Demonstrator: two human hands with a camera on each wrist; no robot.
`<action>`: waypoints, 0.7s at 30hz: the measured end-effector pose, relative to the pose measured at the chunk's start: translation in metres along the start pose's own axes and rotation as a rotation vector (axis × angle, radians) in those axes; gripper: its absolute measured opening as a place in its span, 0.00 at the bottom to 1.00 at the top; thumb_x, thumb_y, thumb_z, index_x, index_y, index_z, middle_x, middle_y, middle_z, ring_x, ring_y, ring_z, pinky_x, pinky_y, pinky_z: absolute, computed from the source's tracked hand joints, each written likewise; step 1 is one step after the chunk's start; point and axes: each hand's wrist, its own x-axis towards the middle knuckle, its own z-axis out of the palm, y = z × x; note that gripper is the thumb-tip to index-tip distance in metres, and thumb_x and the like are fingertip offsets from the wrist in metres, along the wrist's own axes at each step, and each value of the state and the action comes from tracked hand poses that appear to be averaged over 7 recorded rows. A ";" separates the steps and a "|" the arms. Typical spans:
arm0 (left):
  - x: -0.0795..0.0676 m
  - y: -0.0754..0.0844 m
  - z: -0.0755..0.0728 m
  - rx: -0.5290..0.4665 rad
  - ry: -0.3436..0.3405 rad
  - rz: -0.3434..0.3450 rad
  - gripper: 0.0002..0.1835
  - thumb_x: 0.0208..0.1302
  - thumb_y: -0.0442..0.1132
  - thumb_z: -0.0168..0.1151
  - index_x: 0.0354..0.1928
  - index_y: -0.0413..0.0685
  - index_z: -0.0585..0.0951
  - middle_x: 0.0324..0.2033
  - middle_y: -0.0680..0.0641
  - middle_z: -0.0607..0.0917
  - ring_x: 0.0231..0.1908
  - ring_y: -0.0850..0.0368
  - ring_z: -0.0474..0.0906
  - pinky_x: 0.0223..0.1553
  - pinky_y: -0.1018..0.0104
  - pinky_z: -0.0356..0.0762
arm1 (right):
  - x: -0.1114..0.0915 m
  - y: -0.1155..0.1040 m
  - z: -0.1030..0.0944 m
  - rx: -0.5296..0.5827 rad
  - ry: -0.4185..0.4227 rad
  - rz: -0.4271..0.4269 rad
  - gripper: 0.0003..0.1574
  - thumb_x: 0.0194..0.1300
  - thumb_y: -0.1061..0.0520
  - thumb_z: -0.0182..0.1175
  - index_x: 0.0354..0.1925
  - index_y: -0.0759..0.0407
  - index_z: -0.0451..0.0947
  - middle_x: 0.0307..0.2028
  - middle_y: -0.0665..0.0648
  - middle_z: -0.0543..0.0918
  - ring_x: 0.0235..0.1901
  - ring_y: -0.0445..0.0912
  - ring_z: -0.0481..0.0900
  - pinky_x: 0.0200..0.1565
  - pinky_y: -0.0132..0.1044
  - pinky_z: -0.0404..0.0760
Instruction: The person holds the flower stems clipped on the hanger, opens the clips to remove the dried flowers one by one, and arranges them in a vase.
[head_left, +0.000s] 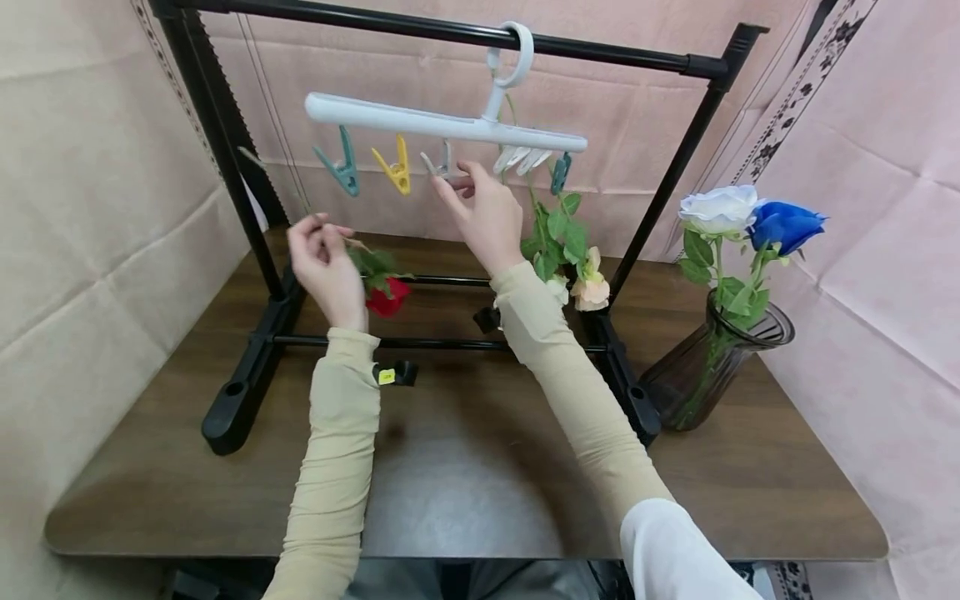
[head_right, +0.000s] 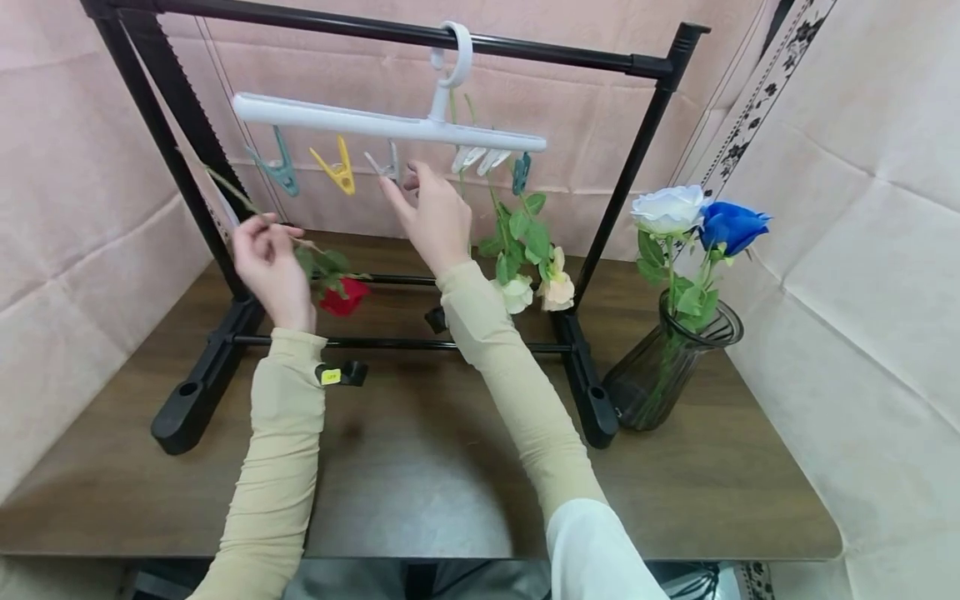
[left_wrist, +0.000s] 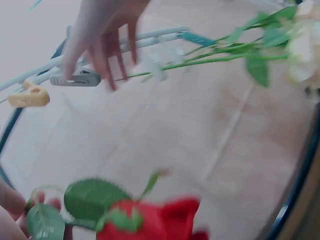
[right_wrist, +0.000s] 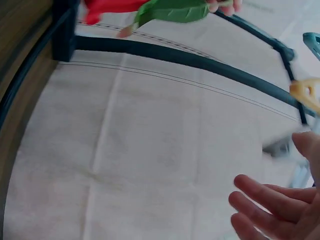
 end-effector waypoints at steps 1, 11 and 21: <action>0.000 0.005 0.000 -0.019 0.020 0.030 0.05 0.70 0.32 0.53 0.45 0.42 0.75 0.33 0.54 0.83 0.34 0.58 0.80 0.40 0.69 0.76 | -0.005 0.004 -0.005 0.041 0.005 0.002 0.28 0.68 0.40 0.56 0.58 0.54 0.76 0.46 0.50 0.88 0.44 0.43 0.84 0.46 0.40 0.80; -0.022 0.062 0.016 0.002 0.068 0.454 0.06 0.67 0.28 0.56 0.41 0.31 0.80 0.35 0.56 0.82 0.38 0.57 0.79 0.45 0.66 0.76 | -0.074 0.044 -0.047 0.219 0.122 -0.141 0.19 0.71 0.53 0.56 0.53 0.63 0.78 0.44 0.61 0.87 0.43 0.50 0.84 0.48 0.41 0.79; -0.045 0.067 0.029 0.283 -0.448 0.725 0.06 0.61 0.31 0.65 0.37 0.44 0.89 0.28 0.40 0.86 0.29 0.49 0.76 0.40 0.68 0.62 | -0.084 0.076 -0.071 0.137 0.196 -0.138 0.13 0.69 0.58 0.57 0.45 0.64 0.83 0.37 0.61 0.88 0.38 0.52 0.85 0.46 0.45 0.80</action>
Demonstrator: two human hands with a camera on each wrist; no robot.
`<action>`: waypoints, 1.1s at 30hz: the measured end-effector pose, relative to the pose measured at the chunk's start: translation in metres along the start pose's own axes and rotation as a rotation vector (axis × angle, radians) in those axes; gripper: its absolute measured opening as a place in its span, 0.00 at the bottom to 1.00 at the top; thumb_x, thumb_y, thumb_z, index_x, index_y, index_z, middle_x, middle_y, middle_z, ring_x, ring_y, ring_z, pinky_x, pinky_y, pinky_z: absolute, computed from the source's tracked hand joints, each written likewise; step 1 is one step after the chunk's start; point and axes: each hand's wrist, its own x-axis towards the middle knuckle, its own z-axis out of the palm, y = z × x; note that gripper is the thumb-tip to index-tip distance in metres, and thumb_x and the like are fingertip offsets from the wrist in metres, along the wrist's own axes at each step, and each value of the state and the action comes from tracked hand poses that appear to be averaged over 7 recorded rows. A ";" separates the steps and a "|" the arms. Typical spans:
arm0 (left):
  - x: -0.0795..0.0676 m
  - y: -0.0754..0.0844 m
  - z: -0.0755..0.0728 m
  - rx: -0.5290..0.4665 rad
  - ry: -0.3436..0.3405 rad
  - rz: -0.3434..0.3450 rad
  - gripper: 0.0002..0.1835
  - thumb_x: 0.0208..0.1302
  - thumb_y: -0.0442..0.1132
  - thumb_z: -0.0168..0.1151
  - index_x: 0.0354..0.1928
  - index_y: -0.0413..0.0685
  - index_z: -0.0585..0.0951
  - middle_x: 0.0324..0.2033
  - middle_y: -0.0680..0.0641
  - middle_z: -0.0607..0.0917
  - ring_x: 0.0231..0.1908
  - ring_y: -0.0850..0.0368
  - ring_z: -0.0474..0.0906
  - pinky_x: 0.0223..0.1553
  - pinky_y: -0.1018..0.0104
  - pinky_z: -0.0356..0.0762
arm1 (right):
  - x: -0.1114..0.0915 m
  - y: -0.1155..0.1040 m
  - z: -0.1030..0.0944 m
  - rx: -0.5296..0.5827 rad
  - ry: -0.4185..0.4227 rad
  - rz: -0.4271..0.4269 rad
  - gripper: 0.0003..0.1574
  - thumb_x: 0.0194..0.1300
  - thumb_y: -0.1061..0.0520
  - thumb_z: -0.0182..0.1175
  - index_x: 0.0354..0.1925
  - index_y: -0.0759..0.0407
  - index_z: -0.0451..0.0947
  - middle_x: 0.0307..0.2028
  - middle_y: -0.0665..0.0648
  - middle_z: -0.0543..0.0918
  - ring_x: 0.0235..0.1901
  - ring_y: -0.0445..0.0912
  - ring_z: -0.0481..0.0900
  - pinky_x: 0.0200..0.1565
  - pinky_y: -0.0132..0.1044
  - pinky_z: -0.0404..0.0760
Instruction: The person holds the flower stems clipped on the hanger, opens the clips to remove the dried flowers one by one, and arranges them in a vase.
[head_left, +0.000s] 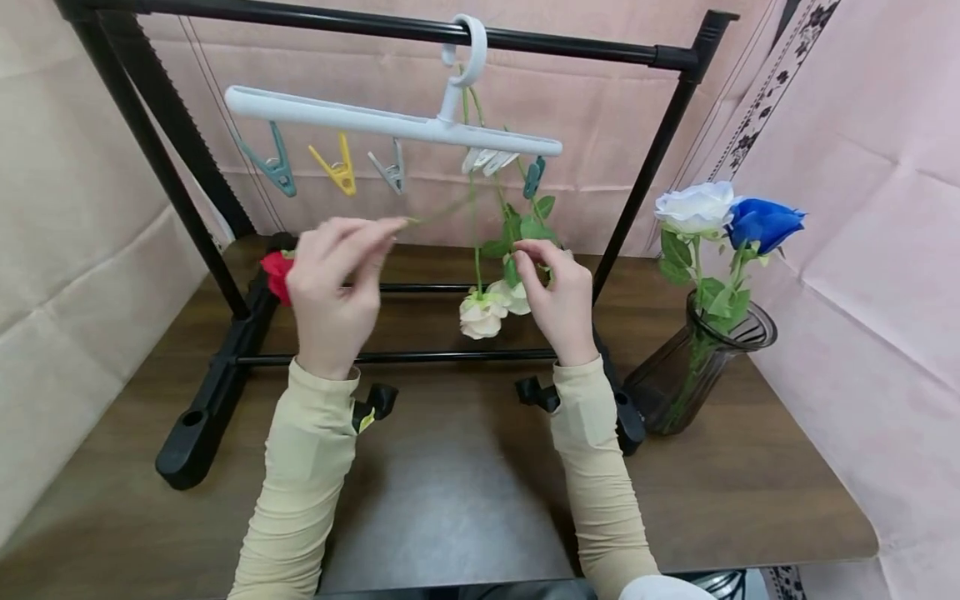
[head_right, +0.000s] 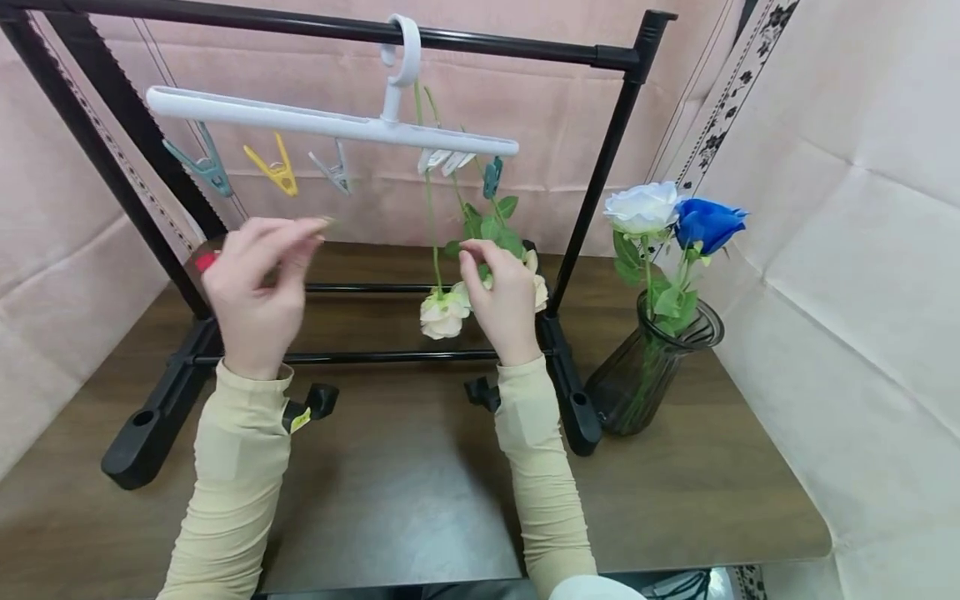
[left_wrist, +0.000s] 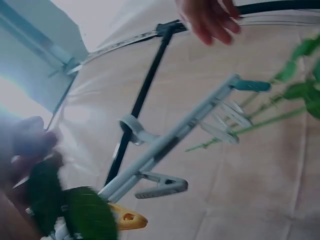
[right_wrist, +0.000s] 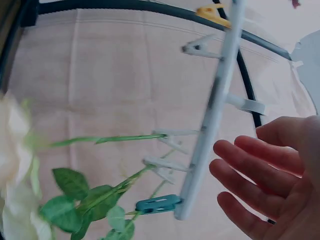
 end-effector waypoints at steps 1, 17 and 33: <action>-0.002 -0.002 0.001 0.020 -0.073 0.010 0.06 0.61 0.31 0.65 0.38 0.45 0.89 0.29 0.41 0.86 0.29 0.48 0.76 0.40 0.66 0.63 | 0.001 -0.001 -0.003 -0.010 0.010 -0.005 0.13 0.69 0.58 0.57 0.46 0.64 0.83 0.38 0.61 0.88 0.39 0.52 0.85 0.47 0.45 0.80; -0.025 -0.017 0.027 0.315 -0.580 0.030 0.19 0.59 0.21 0.53 0.41 0.48 0.88 0.35 0.46 0.87 0.38 0.47 0.80 0.45 0.52 0.71 | -0.010 -0.058 -0.001 -0.089 -0.003 -0.303 0.14 0.68 0.62 0.57 0.49 0.61 0.83 0.45 0.59 0.87 0.46 0.50 0.84 0.50 0.40 0.81; -0.037 -0.007 0.044 0.283 -0.563 -0.101 0.03 0.61 0.29 0.63 0.35 0.43 0.81 0.30 0.44 0.87 0.34 0.49 0.83 0.48 0.54 0.73 | -0.021 -0.044 0.017 -0.325 -0.174 -0.092 0.07 0.63 0.62 0.62 0.40 0.57 0.85 0.36 0.54 0.88 0.36 0.48 0.84 0.32 0.40 0.81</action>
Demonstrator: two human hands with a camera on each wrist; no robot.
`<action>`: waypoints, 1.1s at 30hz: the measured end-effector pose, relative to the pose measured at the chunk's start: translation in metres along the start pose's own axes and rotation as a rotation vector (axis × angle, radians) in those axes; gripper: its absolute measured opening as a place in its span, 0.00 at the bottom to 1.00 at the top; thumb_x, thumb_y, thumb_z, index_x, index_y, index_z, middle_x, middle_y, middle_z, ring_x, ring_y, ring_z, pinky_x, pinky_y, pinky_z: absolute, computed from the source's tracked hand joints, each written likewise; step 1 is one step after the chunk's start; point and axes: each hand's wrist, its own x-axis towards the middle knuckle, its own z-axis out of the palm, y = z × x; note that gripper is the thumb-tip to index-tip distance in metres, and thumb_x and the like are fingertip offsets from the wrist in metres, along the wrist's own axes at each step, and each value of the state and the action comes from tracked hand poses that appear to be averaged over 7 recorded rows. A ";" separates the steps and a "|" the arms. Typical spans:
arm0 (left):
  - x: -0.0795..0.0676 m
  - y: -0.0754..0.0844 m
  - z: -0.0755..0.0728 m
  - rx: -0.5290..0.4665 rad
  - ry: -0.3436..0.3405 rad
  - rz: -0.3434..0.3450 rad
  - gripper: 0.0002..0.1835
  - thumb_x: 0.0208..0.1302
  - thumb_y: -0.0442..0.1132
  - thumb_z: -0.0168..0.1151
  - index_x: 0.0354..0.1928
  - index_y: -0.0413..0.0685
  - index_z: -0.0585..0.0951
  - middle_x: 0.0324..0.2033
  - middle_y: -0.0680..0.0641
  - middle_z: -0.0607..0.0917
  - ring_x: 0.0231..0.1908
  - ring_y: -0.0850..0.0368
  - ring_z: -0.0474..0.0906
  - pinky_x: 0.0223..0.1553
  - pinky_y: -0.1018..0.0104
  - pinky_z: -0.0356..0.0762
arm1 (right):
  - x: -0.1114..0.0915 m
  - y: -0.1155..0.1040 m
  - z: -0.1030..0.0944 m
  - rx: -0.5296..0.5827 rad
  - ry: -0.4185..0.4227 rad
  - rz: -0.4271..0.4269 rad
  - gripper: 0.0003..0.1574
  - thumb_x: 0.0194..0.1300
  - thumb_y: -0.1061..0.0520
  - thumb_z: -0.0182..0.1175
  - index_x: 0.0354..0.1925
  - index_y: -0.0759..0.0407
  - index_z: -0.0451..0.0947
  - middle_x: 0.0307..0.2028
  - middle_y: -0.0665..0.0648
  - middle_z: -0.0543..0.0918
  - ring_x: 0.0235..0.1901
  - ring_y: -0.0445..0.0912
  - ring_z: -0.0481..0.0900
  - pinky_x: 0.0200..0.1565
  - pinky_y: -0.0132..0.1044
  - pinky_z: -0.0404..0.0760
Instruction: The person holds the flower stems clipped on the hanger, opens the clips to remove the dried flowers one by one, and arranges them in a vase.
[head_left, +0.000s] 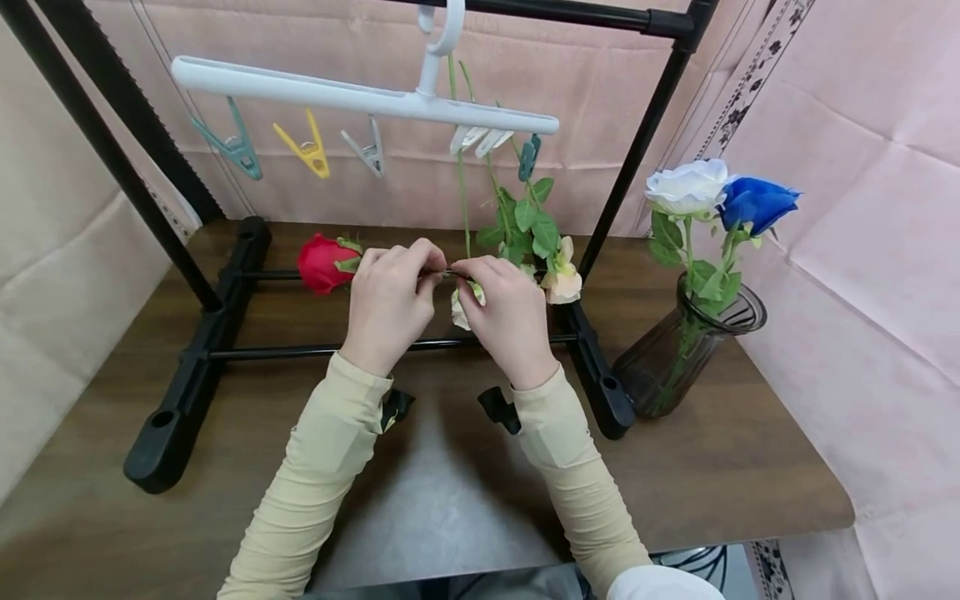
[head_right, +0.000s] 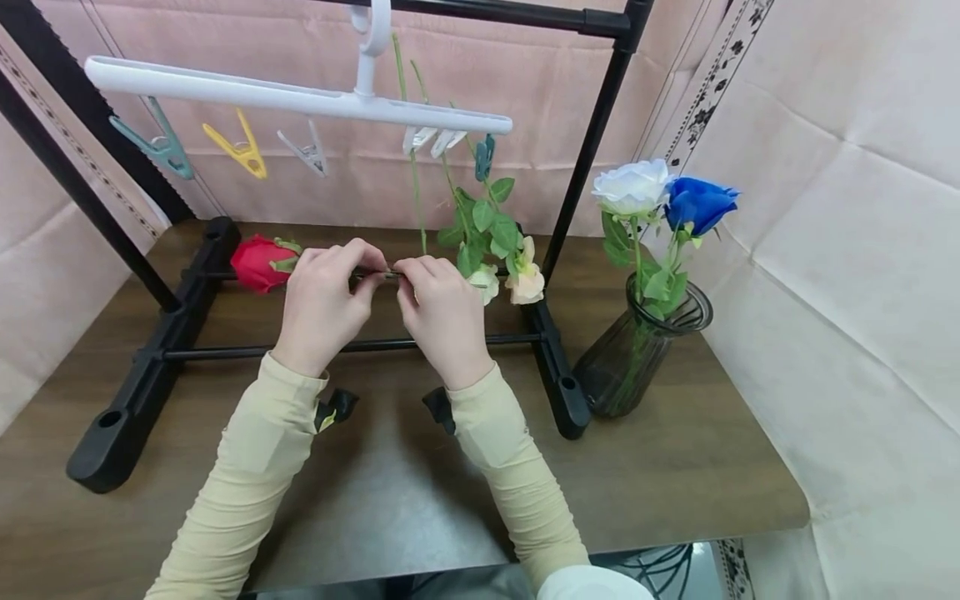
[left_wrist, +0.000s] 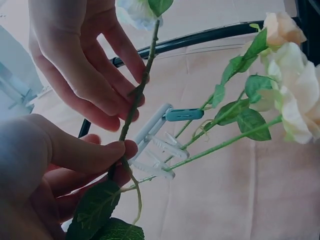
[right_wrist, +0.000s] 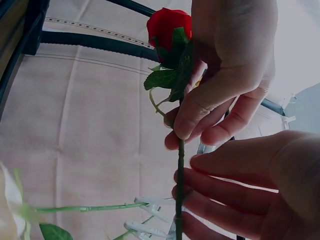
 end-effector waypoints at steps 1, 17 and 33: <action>0.001 0.002 0.002 -0.008 -0.004 -0.001 0.03 0.61 0.29 0.63 0.35 0.43 0.80 0.31 0.44 0.88 0.34 0.49 0.83 0.49 0.54 0.73 | -0.001 0.001 -0.002 -0.017 -0.006 0.008 0.07 0.63 0.62 0.62 0.39 0.57 0.86 0.36 0.54 0.88 0.36 0.48 0.84 0.32 0.40 0.81; -0.002 0.015 0.008 -0.097 -0.043 0.043 0.07 0.61 0.29 0.62 0.41 0.41 0.80 0.34 0.43 0.89 0.36 0.46 0.83 0.49 0.53 0.72 | -0.005 -0.003 -0.011 -0.210 -0.053 0.062 0.03 0.64 0.59 0.63 0.35 0.55 0.84 0.32 0.51 0.86 0.32 0.46 0.82 0.31 0.37 0.81; -0.016 0.037 -0.051 -0.702 0.226 0.273 0.06 0.58 0.32 0.63 0.35 0.36 0.84 0.33 0.40 0.86 0.42 0.47 0.80 0.52 0.65 0.74 | 0.019 0.006 -0.050 0.169 0.221 0.053 0.06 0.64 0.62 0.63 0.37 0.65 0.84 0.36 0.59 0.87 0.37 0.47 0.84 0.42 0.30 0.82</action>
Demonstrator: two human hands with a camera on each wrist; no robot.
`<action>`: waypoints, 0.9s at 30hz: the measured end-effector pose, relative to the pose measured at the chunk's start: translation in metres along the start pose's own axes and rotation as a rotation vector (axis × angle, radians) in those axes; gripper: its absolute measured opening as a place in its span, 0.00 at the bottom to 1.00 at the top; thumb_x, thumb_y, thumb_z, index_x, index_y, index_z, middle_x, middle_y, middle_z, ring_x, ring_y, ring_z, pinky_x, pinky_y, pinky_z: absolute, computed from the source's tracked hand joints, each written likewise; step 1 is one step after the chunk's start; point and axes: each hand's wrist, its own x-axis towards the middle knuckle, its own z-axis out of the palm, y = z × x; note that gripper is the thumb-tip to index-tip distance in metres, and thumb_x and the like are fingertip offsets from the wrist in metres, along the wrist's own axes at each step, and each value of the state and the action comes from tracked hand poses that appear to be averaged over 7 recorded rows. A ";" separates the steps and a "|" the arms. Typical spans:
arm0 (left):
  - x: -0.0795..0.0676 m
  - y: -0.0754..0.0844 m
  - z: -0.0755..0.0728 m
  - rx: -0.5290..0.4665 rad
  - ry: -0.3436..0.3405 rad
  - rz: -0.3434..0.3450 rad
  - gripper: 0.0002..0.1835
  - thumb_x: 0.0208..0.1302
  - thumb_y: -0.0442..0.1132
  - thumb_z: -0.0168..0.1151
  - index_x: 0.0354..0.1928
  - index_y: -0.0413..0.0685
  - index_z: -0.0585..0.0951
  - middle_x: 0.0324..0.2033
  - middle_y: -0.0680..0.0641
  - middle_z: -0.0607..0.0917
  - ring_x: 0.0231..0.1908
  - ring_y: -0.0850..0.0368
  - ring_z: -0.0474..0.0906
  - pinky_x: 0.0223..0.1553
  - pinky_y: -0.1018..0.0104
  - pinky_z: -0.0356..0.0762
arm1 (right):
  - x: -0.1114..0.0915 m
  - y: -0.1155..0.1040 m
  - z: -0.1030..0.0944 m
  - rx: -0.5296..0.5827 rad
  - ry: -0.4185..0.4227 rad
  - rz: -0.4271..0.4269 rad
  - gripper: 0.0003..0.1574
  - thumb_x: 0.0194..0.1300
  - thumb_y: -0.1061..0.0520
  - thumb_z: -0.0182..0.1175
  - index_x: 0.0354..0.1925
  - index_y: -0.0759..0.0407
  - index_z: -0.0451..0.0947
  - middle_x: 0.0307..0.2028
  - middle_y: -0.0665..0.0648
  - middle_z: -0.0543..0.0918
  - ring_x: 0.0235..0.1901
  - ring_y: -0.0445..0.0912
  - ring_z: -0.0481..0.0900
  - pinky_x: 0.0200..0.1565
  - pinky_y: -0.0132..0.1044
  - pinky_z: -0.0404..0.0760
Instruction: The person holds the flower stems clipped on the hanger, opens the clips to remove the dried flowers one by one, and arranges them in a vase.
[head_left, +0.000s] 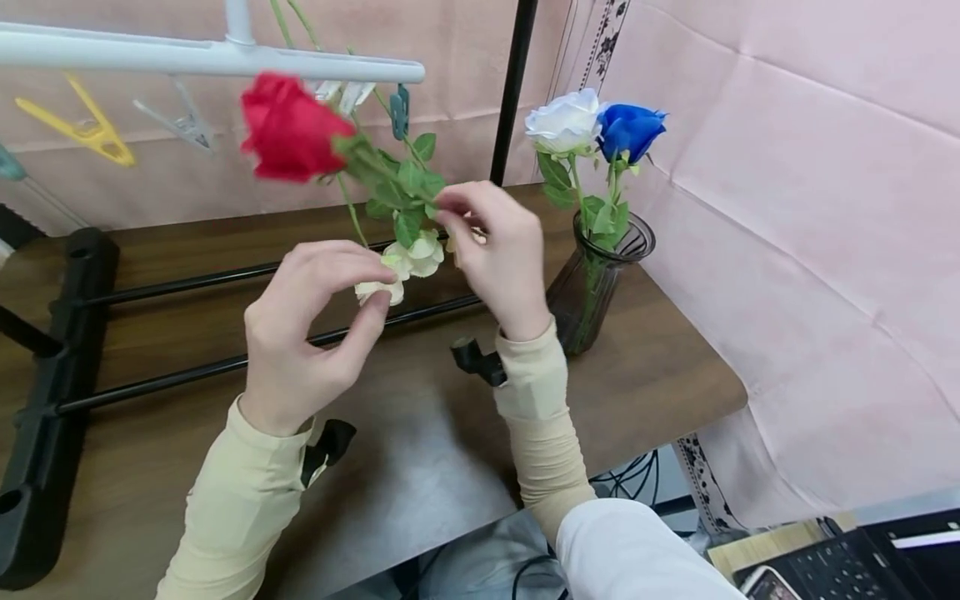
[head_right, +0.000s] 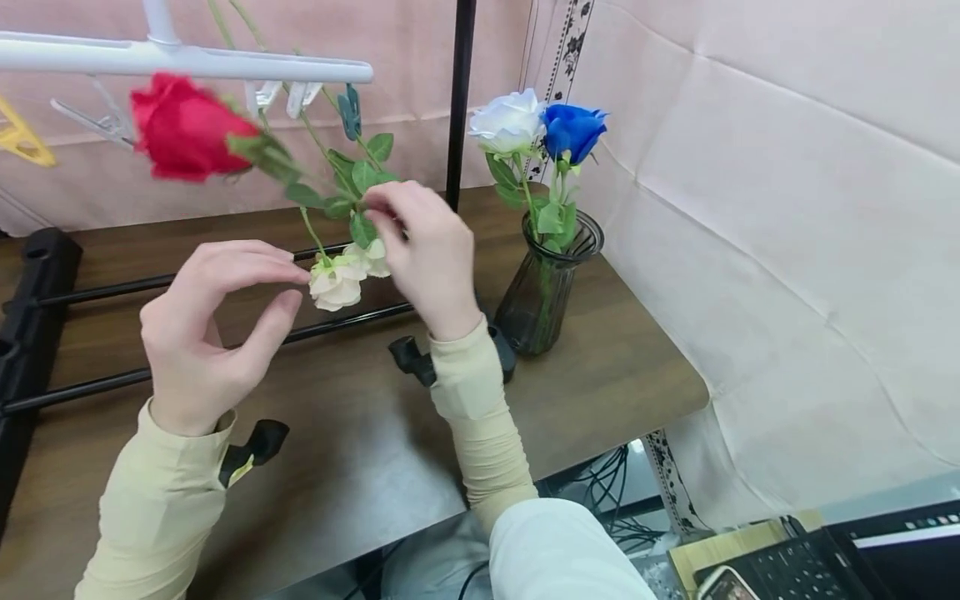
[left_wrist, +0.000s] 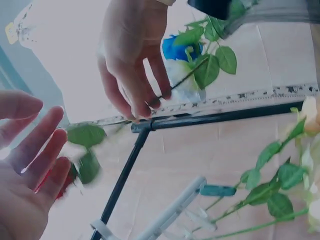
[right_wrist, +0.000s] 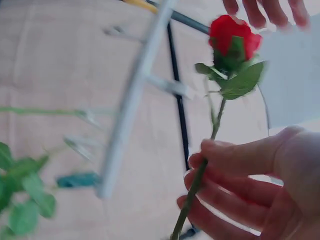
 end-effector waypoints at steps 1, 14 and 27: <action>0.000 0.000 0.000 -0.006 -0.018 -0.003 0.06 0.58 0.32 0.62 0.34 0.36 0.84 0.32 0.41 0.86 0.42 0.48 0.80 0.51 0.64 0.73 | 0.001 0.002 -0.007 0.056 0.031 0.015 0.07 0.63 0.64 0.63 0.38 0.67 0.83 0.36 0.61 0.87 0.37 0.48 0.84 0.43 0.30 0.82; -0.011 -0.044 0.047 0.049 -0.560 -0.493 0.12 0.68 0.39 0.58 0.52 0.49 0.78 0.41 0.49 0.86 0.44 0.57 0.81 0.46 0.60 0.76 | 0.001 0.045 -0.087 0.248 0.320 0.308 0.08 0.60 0.63 0.65 0.38 0.67 0.83 0.34 0.47 0.85 0.35 0.40 0.83 0.38 0.29 0.83; -0.030 -0.077 0.155 -0.085 -0.759 -0.759 0.34 0.66 0.49 0.62 0.70 0.53 0.62 0.63 0.44 0.74 0.64 0.49 0.70 0.65 0.51 0.69 | -0.025 0.083 -0.095 0.304 0.394 0.404 0.04 0.62 0.63 0.63 0.38 0.60 0.81 0.30 0.48 0.84 0.31 0.43 0.83 0.34 0.30 0.83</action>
